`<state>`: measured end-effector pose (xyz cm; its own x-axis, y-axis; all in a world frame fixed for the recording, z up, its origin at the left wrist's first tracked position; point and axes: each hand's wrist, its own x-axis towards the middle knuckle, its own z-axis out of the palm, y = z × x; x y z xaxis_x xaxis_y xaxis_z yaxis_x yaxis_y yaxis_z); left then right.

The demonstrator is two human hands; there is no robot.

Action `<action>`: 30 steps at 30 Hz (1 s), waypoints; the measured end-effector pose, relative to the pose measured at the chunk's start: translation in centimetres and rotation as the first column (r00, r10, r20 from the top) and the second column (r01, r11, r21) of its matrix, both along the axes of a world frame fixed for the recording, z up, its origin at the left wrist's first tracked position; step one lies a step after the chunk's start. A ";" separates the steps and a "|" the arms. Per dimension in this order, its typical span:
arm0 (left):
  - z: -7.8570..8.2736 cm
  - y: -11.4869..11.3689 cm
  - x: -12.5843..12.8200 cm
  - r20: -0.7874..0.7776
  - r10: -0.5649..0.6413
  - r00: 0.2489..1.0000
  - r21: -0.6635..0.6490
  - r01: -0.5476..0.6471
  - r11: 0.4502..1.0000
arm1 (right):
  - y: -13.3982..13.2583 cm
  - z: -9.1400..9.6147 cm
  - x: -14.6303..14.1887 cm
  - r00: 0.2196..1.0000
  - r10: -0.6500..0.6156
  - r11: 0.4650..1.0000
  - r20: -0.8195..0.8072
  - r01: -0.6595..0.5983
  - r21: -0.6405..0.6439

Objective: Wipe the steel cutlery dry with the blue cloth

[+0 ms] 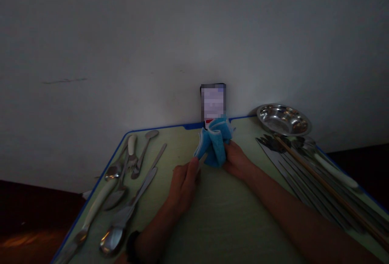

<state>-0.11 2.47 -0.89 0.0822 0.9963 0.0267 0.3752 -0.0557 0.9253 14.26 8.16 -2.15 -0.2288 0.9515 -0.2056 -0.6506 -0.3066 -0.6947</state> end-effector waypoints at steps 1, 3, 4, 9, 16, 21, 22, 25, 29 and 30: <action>0.1 0.0 0.0 -0.006 -0.020 1.000 0.003 0.020 1.000 | 0.1 0.0 0.0 0.999 -0.032 0.999 -0.018 0.031 -0.024; 0.5 -0.1 0.0 -0.011 -0.108 0.994 0.017 0.109 0.994 | 0.5 0.1 0.0 0.990 -0.129 0.986 -0.059 0.122 -0.113; 0.8 -0.1 -0.1 -0.017 -0.167 0.986 0.026 0.168 0.986 | 0.7 0.2 0.0 0.981 -0.178 0.973 -0.075 0.164 -0.166; 1.6 -0.4 0.0 -0.133 -0.352 0.926 0.107 0.367 0.924 | 1.2 0.6 0.3 0.968 -0.233 0.942 -0.090 0.201 -0.269; 1.2 -0.5 0.2 -0.148 -0.326 0.934 0.142 0.346 0.927 | 1.0 0.9 0.4 0.967 -0.239 0.943 -0.091 0.209 -0.260; 0.9 -0.6 0.5 -0.174 -0.332 0.927 0.093 0.351 0.932 | 0.8 0.8 0.5 0.983 -0.173 0.959 -0.060 0.154 -0.239; 0.8 -0.6 0.5 -0.180 -0.334 0.925 0.087 0.353 0.932 | 0.7 0.8 0.5 0.986 -0.159 0.962 -0.052 0.143 -0.233; 0.8 -0.7 0.6 -0.202 -0.320 0.926 0.090 0.343 0.935 | 0.6 0.9 0.6 0.989 -0.144 0.967 -0.039 0.133 -0.218; 0.8 -0.7 0.8 -0.265 -0.264 0.928 0.107 0.301 0.948 | 0.6 0.8 0.6 0.991 -0.133 0.972 -0.031 0.124 -0.201; 0.8 -0.7 0.8 -0.282 -0.249 0.927 0.113 0.290 0.950 | 0.6 0.8 0.6 0.992 -0.127 0.975 -0.025 0.120 -0.188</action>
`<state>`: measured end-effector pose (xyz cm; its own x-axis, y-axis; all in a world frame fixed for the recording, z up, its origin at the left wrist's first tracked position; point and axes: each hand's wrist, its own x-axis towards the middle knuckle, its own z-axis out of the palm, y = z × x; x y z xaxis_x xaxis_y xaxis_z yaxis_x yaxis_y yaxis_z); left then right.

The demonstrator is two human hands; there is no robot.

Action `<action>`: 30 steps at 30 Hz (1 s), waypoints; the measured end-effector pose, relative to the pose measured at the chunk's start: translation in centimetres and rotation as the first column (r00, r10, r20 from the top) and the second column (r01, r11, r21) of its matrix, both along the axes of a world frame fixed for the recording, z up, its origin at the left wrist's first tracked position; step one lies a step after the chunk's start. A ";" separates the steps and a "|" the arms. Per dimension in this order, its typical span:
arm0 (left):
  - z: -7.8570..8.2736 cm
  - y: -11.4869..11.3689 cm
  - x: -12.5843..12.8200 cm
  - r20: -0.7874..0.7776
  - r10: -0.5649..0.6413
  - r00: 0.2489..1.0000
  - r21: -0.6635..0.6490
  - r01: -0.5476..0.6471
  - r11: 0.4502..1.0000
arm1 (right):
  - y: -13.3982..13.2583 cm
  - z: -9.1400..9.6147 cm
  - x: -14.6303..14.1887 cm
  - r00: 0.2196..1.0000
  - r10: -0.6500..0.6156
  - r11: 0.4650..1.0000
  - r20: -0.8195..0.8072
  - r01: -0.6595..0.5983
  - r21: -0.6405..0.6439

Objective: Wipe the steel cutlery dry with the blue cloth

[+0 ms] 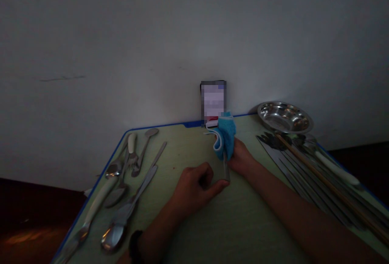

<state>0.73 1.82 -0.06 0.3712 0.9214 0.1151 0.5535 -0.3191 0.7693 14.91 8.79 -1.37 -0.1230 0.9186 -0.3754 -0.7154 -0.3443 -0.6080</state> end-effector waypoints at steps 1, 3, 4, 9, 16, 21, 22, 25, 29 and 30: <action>0.0 0.0 0.0 -0.012 0.018 1.000 0.011 -0.018 1.000 | 0.0 -0.1 0.0 1.000 0.005 1.000 0.009 -0.005 0.013; -0.1 0.2 0.1 -0.025 0.063 0.998 0.033 -0.062 0.998 | -0.2 -0.3 0.0 0.999 0.017 0.999 0.033 -0.018 0.031; -0.1 0.2 0.0 -0.027 0.087 0.996 0.045 -0.086 0.995 | -0.2 -0.3 -0.1 0.998 0.028 0.999 0.049 -0.030 0.042; -0.4 0.3 0.0 -0.029 0.128 0.991 0.084 -0.126 0.989 | -0.6 -0.4 -0.1 0.992 0.073 0.994 0.104 -0.082 0.077; -0.2 0.2 0.3 -0.046 0.167 0.985 0.129 -0.160 0.979 | -0.6 -0.3 0.0 0.990 0.067 0.995 0.122 -0.076 0.070; -0.3 0.4 0.3 -0.060 0.225 0.972 0.157 -0.214 0.964 | -0.6 -0.4 0.0 0.990 0.083 0.990 0.116 -0.095 0.102; -0.4 0.4 0.3 -0.061 0.232 0.971 0.160 -0.220 0.962 | -0.6 -0.4 0.0 0.988 0.090 0.988 0.122 -0.103 0.110; -0.6 0.4 0.2 -0.067 0.252 0.965 0.162 -0.239 0.957 | -0.7 -0.2 -0.1 0.984 0.123 0.981 0.127 -0.140 0.137; -0.6 0.4 0.2 -0.080 0.274 0.958 0.169 -0.258 0.951 | -1.0 0.2 -0.2 0.985 0.138 0.976 0.104 -0.153 0.157; -0.6 0.4 0.2 -0.077 0.276 0.958 0.173 -0.260 0.950 | -1.0 0.2 -0.2 0.985 0.139 0.976 0.099 -0.153 0.157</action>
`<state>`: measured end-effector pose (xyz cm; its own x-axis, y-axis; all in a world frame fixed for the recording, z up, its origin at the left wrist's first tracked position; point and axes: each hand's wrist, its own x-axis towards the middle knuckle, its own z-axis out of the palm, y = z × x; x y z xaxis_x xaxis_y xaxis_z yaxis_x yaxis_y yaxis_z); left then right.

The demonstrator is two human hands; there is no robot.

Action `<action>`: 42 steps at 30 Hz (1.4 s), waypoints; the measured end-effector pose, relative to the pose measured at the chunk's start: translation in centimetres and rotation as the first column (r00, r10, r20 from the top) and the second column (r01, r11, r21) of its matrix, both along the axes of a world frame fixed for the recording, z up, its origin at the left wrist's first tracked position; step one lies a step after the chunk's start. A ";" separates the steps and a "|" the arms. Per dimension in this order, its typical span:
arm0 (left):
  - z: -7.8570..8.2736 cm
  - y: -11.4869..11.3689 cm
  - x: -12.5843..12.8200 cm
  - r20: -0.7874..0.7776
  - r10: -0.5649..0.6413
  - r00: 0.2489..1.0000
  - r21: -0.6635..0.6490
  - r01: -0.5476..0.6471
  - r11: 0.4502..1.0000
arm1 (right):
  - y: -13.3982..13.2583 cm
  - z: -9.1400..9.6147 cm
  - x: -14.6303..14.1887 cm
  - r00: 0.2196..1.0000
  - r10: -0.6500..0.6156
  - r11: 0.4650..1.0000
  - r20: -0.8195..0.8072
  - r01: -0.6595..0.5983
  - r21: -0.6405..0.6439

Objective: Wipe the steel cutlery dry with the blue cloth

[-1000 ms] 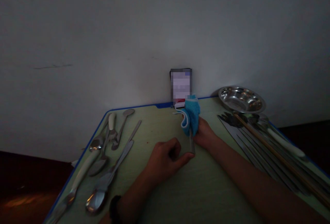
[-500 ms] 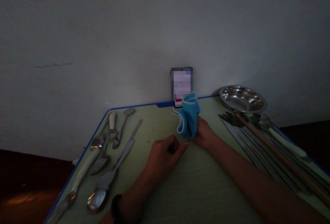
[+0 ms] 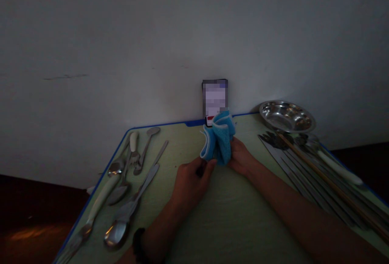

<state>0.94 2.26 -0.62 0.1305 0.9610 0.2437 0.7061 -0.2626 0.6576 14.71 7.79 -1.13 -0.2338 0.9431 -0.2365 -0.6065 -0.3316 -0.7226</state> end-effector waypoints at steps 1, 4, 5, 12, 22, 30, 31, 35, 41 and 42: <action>0.1 0.0 0.0 0.003 0.000 1.000 0.005 0.000 1.000 | 0.0 0.1 0.0 1.000 -0.001 1.000 -0.004 0.001 0.000; 0.3 0.0 0.1 0.016 -0.006 1.000 0.010 0.006 1.000 | -0.1 0.2 -0.1 1.000 -0.011 1.000 -0.010 0.011 0.006; 0.3 0.0 0.1 0.020 -0.008 1.000 0.006 0.008 1.000 | -0.1 0.3 -0.2 1.000 -0.012 1.000 -0.009 0.012 0.008; 0.3 0.0 0.0 0.059 -0.035 0.998 -0.014 0.036 0.999 | -0.2 0.2 -0.3 1.000 0.006 1.000 0.011 -0.006 0.022; 0.3 0.1 -0.1 0.069 -0.028 0.997 -0.036 0.030 0.999 | -0.2 -0.1 -0.3 1.000 0.017 0.999 0.015 -0.017 0.033; 0.3 -0.1 -0.1 0.088 -0.076 0.993 -0.084 0.083 0.993 | -0.1 -0.4 -0.5 0.999 -0.036 0.998 0.005 0.036 0.046; 0.3 -0.1 -0.1 0.097 -0.088 0.991 -0.085 0.096 0.992 | -0.2 -0.3 -0.5 0.999 -0.049 0.997 0.001 0.049 0.056; 0.5 -0.1 -0.2 0.092 -0.020 0.996 -0.059 0.025 0.998 | -0.2 -0.1 -0.5 0.997 -0.071 0.995 -0.021 0.073 0.061; 0.6 0.1 -0.2 0.042 -0.053 0.998 -0.092 0.057 0.994 | -0.3 -0.3 -0.7 0.998 -0.046 0.995 -0.035 0.049 0.092; 0.5 0.2 -0.3 0.037 -0.060 0.998 -0.092 0.063 0.994 | -0.4 -0.3 -0.7 0.999 -0.035 0.994 -0.024 0.037 0.103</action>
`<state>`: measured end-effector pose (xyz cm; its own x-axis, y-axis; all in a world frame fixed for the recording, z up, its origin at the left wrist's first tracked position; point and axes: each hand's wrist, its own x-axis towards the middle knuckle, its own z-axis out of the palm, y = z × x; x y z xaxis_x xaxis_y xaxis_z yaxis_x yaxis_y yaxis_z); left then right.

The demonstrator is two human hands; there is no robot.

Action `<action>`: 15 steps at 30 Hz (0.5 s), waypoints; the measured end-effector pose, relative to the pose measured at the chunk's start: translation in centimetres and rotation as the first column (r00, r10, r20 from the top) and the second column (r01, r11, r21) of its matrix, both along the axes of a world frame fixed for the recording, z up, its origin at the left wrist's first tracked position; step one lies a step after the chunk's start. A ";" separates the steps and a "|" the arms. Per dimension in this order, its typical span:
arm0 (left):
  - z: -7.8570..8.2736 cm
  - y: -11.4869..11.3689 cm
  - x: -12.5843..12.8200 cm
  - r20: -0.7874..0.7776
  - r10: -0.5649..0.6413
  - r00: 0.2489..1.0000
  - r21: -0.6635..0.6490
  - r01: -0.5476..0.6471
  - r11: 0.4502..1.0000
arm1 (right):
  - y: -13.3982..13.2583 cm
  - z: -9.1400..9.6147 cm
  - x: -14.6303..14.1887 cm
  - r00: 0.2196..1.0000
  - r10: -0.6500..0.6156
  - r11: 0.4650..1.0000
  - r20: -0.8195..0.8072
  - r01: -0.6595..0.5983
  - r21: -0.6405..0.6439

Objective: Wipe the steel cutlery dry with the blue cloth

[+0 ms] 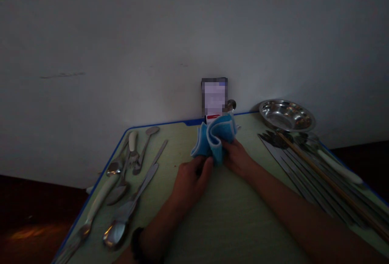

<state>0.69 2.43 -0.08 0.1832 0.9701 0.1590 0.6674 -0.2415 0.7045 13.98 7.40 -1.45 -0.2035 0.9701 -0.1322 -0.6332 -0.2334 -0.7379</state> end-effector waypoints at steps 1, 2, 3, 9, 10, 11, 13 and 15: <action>0.0 0.0 0.0 -0.002 -0.007 1.000 0.002 0.007 1.000 | 0.0 -0.1 0.0 1.000 0.009 1.000 0.007 -0.009 0.007; 0.0 0.0 0.0 0.001 -0.013 1.000 0.008 0.013 1.000 | -0.1 -0.1 -0.1 1.000 0.010 1.000 0.008 -0.010 0.006; -0.1 0.1 0.0 0.004 -0.022 1.000 0.018 0.022 1.000 | 0.0 -0.1 -0.1 1.000 -0.004 1.000 0.005 0.004 -0.002; 0.2 -0.1 -0.2 0.009 -0.140 0.990 0.063 0.139 0.988 | 0.8 -0.3 0.0 0.977 -0.202 0.970 -0.064 0.190 -0.152; 0.2 -0.2 -0.2 0.015 -0.157 0.987 0.062 0.156 0.986 | 0.9 -0.3 0.0 0.973 -0.218 0.964 -0.077 0.202 -0.173; 0.3 -0.2 -0.3 0.023 -0.177 0.984 0.063 0.175 0.983 | 1.0 -0.3 0.0 0.968 -0.235 0.958 -0.087 0.216 -0.191; 0.3 -0.4 -0.4 0.043 -0.230 0.972 0.065 0.227 0.972 | 1.2 -0.4 0.0 0.958 -0.271 0.946 -0.095 0.246 -0.213; 0.3 -0.5 -0.6 0.072 -0.304 0.950 0.048 0.301 0.953 | 1.4 -0.4 0.1 0.949 -0.300 0.936 -0.093 0.274 -0.220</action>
<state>0.09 1.95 0.26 0.4526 0.8646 0.2181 0.5029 -0.4495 0.7383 14.07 8.76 -1.86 0.0527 0.9452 -0.3223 -0.7784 -0.1633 -0.6062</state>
